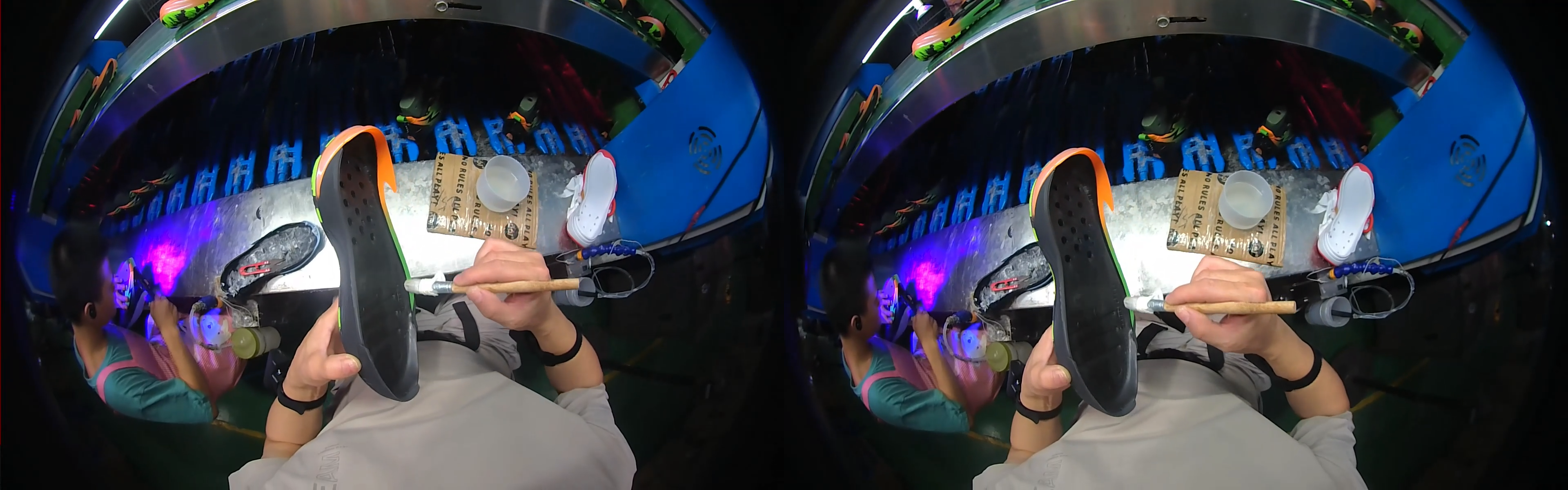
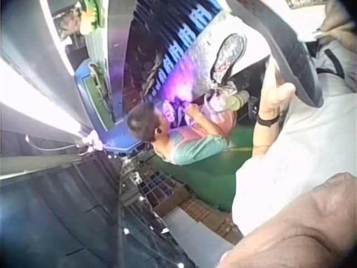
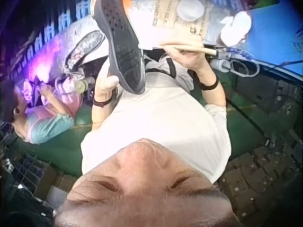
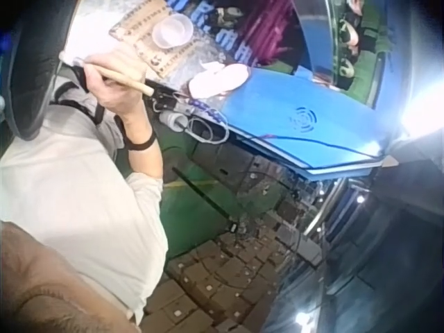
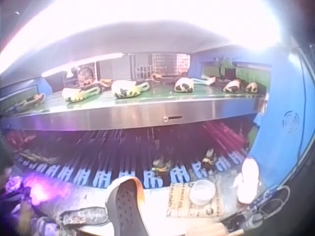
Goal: Applying glue to the edges and surfaces of shoe soles using a brush before placing them on a conveyor.
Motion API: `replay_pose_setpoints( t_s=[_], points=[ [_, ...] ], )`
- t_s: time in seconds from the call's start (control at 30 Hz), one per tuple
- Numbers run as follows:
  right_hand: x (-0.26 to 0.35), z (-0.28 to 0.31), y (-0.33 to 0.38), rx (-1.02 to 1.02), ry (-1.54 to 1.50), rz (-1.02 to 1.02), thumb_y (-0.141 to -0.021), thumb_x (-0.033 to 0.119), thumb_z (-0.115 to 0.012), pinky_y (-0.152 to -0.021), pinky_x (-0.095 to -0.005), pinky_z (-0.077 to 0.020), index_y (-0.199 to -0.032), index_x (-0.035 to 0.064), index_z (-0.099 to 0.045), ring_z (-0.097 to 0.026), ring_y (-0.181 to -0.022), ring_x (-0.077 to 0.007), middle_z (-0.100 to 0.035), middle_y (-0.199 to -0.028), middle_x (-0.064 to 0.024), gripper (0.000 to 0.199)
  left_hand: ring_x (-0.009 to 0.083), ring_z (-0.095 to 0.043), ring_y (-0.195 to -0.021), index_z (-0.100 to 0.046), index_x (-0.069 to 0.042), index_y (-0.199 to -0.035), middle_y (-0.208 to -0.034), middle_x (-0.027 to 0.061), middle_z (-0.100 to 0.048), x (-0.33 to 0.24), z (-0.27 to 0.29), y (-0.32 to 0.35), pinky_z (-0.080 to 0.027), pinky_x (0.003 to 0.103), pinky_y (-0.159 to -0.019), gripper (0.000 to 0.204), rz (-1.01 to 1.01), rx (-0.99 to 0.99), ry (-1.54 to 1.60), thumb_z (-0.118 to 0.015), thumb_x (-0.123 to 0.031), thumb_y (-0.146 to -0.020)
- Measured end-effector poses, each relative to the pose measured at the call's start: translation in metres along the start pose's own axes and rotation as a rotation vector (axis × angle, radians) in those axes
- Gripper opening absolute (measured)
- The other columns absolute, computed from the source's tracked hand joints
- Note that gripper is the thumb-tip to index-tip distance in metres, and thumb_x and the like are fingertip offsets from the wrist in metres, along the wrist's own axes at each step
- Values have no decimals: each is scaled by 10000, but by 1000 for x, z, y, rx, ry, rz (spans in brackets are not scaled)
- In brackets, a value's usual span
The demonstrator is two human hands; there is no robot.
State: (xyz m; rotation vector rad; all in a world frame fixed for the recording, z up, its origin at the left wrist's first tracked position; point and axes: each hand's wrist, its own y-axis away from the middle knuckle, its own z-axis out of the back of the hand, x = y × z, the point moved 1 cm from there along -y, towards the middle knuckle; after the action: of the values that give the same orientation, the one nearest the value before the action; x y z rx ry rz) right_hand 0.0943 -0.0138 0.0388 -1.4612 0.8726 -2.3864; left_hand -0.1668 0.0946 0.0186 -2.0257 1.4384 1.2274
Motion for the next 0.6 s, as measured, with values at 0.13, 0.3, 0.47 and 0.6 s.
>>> replay_pose_setpoints(
  t_s=[0.13,0.3,0.47,0.6],
  points=[
    [6,-4,8,14,-17,-5,-747,-9,-745,-567,-301,-483,-873,-12,-759,-598,-620,-192,-688,-710,-59,127,272,-495,-1349,-273,66,-1546,-1460,181,-481,-3,-3,-2,-373,395,-1146,1137,-11,-27,10,-837,-393,-673],
    [8,-3,8,34,-46,-39,-746,-12,-737,-577,-307,-486,-870,-17,-755,-597,-619,-195,-698,-724,-72,125,263,-489,-1355,-254,64,-1556,-1466,176,-476,-1,0,-5,-368,391,-1147,1139,-4,-6,-17,-832,-392,-686],
    [1,15,-15,-119,0,-54,-806,1,-687,-617,-315,-480,-893,-23,-754,-612,-679,-175,-731,-792,-92,112,248,-496,-1336,-250,52,-1563,-1450,159,-485,-7,-5,-6,-371,381,-1138,1133,-13,-8,-70,-828,-390,-696],
    [-13,21,-48,-171,77,-45,-830,26,-700,-639,-309,-478,-937,0,-756,-618,-705,-171,-739,-811,-85,124,238,-485,-1339,-250,48,-1564,-1442,142,-483,-7,-11,-7,-369,374,-1134,1128,14,-16,-92,-835,-376,-699]
  ],
)
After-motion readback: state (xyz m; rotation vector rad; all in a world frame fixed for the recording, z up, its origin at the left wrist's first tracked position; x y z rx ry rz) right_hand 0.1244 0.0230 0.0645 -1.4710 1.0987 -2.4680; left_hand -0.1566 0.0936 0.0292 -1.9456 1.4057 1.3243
